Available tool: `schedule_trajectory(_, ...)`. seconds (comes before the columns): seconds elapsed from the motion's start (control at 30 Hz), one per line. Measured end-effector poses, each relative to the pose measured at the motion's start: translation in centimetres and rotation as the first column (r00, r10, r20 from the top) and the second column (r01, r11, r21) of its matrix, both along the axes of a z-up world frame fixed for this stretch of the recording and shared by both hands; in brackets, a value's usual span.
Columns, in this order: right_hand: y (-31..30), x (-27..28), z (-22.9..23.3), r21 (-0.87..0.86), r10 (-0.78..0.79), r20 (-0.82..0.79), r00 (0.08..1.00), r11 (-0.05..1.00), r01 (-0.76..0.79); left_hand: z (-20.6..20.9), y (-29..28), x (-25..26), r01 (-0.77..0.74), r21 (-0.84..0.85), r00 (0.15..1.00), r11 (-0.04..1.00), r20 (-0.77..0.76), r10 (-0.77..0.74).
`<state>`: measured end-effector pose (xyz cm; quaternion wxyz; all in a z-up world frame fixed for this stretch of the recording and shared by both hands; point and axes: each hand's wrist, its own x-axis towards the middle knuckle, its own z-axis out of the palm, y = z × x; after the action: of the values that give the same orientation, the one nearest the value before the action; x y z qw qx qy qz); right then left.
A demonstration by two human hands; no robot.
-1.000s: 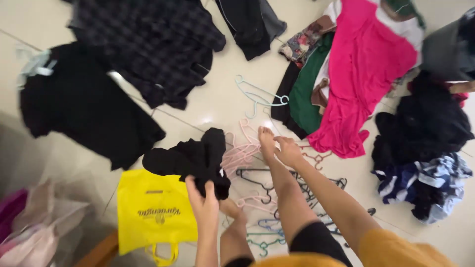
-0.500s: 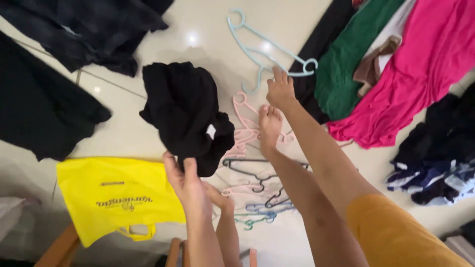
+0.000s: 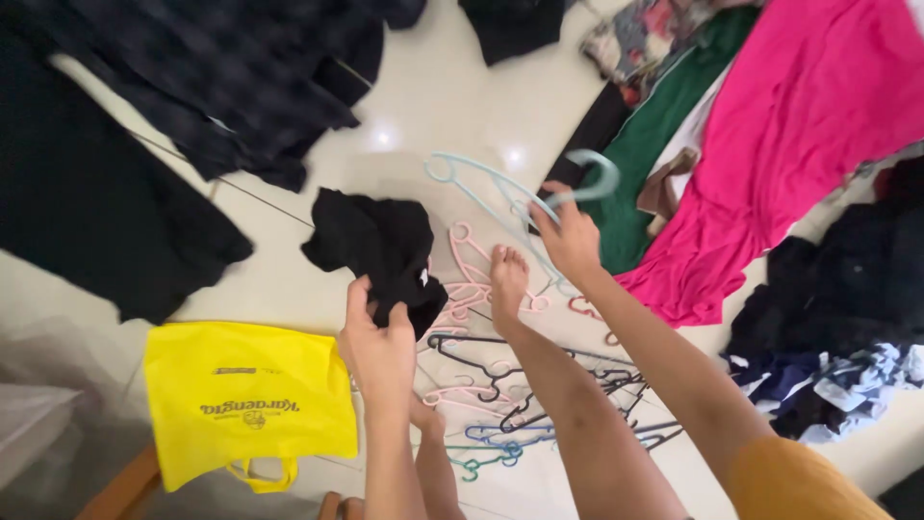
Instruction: The recorder picks up various pieces of clothing from the floor and puts them onto plastic and metal hangers.
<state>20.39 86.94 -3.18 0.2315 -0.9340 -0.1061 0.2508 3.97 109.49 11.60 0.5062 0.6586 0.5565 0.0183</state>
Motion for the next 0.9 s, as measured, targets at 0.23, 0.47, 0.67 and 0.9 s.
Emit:
schedule_trajectory(0.23, -8.2, -4.9, 19.5, 0.523, -0.075, -0.312, 0.947, 0.819, 0.237, 17.9, 2.6, 3.2, 0.25, 0.25, 0.961, 0.936, -0.181, -0.209)
schedule_trajectory(0.47, -8.2, -2.7, 41.3, 0.546, 0.173, -0.315, 0.933, 0.837, 0.029, 30.3, 4.3, 4.9, 0.028, 0.316, 0.999, 0.948, 0.022, -0.036)
schedule_trajectory(0.67, -0.8, -2.2, 53.3, 0.56, 0.301, -0.4, 0.866, 0.828, -0.029, 38.8, 3.0, 6.7, -0.086, 0.574, 0.965, 0.814, 0.252, -0.076)
schedule_trajectory(0.9, 10.0, -2.6, 56.3, 0.627, 0.256, 0.301, 0.919, 0.672, -0.393, 45.6, -0.8, 4.7, -0.089, 0.724, 0.85, 0.684, 0.413, -0.327)
